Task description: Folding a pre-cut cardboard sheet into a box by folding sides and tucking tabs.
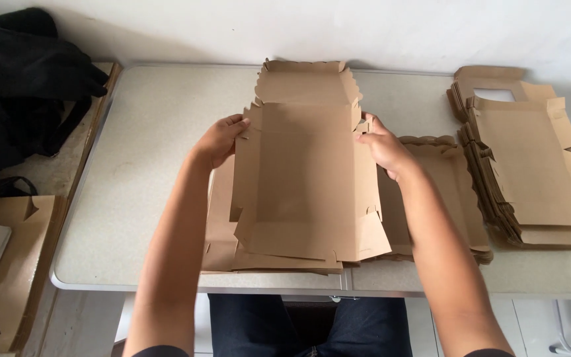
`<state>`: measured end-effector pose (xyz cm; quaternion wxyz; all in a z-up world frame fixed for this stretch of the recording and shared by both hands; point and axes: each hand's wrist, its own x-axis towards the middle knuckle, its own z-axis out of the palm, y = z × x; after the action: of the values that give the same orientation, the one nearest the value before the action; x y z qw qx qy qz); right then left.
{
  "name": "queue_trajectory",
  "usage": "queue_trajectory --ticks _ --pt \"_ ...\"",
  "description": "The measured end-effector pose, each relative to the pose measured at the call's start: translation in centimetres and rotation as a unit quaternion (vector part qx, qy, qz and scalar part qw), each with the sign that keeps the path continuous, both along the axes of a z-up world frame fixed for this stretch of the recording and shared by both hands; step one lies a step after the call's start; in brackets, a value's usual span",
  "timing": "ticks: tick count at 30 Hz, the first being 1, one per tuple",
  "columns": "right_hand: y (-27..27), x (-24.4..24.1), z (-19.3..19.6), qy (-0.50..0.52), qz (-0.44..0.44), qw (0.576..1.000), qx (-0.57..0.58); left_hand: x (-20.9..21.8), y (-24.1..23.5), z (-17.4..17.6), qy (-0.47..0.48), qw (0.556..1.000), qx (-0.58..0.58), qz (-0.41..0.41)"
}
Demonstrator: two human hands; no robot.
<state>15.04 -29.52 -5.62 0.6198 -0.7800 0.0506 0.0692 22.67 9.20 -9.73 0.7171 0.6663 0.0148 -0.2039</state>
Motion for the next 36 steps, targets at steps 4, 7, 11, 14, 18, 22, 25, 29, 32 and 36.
queue_trajectory --ticks 4,7,11,14,18,22,25,29,32,36 --pt "1.0 2.1 -1.6 0.038 -0.035 0.982 0.18 -9.2 -4.7 12.0 0.011 0.988 -0.028 0.148" --pt "-5.7 7.1 -15.2 -0.019 -0.071 0.977 0.198 -11.2 -6.0 13.2 0.041 0.988 -0.109 0.102" --pt "-2.7 4.1 -11.4 -0.064 -0.047 0.971 0.224 -8.2 -5.6 6.1 -0.047 0.976 -0.209 0.047" --pt "2.8 0.4 -4.5 -0.13 0.009 0.956 0.261 -7.6 -5.7 3.3 -0.142 0.956 -0.253 0.034" --pt "2.8 0.4 -5.3 -0.171 0.027 0.946 0.275 -4.7 -5.1 -1.6 -0.179 0.945 -0.266 0.06" --pt "2.9 0.3 -6.4 -0.188 0.018 0.935 0.3 -3.6 -5.4 -2.9 -0.208 0.922 -0.323 0.048" --pt "2.8 0.2 -6.3 -0.185 0.026 0.932 0.311 -3.2 -5.2 -3.2 -0.233 0.929 -0.286 0.017" --pt "2.5 0.4 -6.0 -0.217 0.052 0.934 0.279 -3.2 -5.1 -2.5 -0.262 0.932 -0.248 0.014" --pt "2.8 0.0 -5.4 -0.218 0.059 0.942 0.25 -3.0 -4.9 -3.0 -0.274 0.93 -0.244 0.013" --pt "1.7 0.8 -7.8 -0.206 0.02 0.944 0.257 -4.2 -5.5 -1.4 -0.287 0.923 -0.255 0.04"
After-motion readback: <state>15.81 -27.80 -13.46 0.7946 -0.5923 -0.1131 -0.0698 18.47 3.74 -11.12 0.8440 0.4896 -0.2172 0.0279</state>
